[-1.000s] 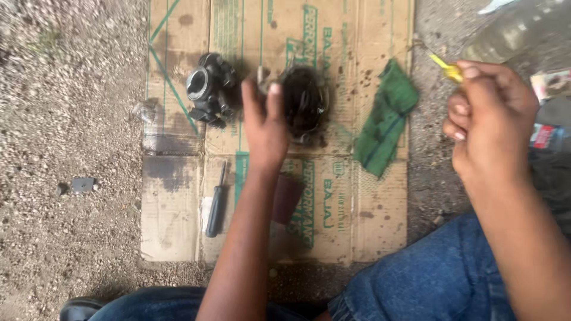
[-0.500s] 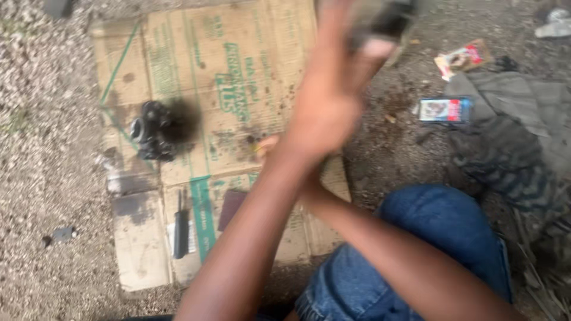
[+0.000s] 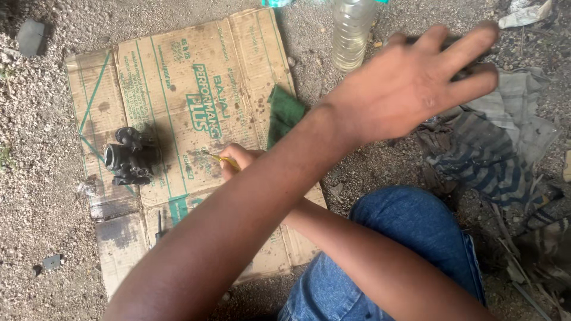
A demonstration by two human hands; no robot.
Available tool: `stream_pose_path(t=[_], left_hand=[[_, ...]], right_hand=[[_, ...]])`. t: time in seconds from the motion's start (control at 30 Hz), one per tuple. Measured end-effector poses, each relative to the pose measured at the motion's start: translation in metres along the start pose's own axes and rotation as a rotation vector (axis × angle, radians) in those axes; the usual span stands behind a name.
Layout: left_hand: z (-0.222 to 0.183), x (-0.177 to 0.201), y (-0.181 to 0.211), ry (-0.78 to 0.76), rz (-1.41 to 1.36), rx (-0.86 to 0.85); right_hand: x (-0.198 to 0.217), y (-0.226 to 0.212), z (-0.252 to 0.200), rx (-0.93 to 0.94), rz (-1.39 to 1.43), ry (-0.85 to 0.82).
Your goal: The person cleans a carburetor part using a screwdriver and a brush, and pours liquid from a plastic bottle over the assembly while sitting on the ground.
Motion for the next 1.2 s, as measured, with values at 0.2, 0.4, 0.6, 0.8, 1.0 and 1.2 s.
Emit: stream_pose_path(t=[0.2,0.4,0.6,0.8,1.0,1.2], left_hand=[[0.031,0.029,0.003,0.175,0.046,-0.110],[0.002,0.035,0.017,0.051,-0.066,-0.119],[-0.045,-0.024,-0.010,-0.363,0.006,0.091],[-0.047,0.019,0.023,-0.019,-0.103,-0.034],[-0.027,0.003,0.003,0.175,0.163,-0.016],[-0.028,0.060,-0.003,0.209,0.062,0.234]], right_hand=[[-0.007,0.006,-0.003,0.008,0.293,0.003],[-0.001,-0.001,0.001,-0.084,-0.001,-0.072],[0.008,-0.007,0.011,0.049,-0.003,0.028],[0.004,0.007,0.012,0.047,-0.022,0.066],[0.004,0.001,0.009,0.094,-0.022,0.061],[0.007,0.019,0.030,0.046,0.089,0.115]])
Point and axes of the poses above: each hand's wrist, its own z-axis towards the middle knuckle, its own x-axis out of the back of the hand, y = z × x, the point moved 9 cm from there along z, towards the middle knuckle, and after that the axes turned 15 degrees about y, right-handed, at the moved point
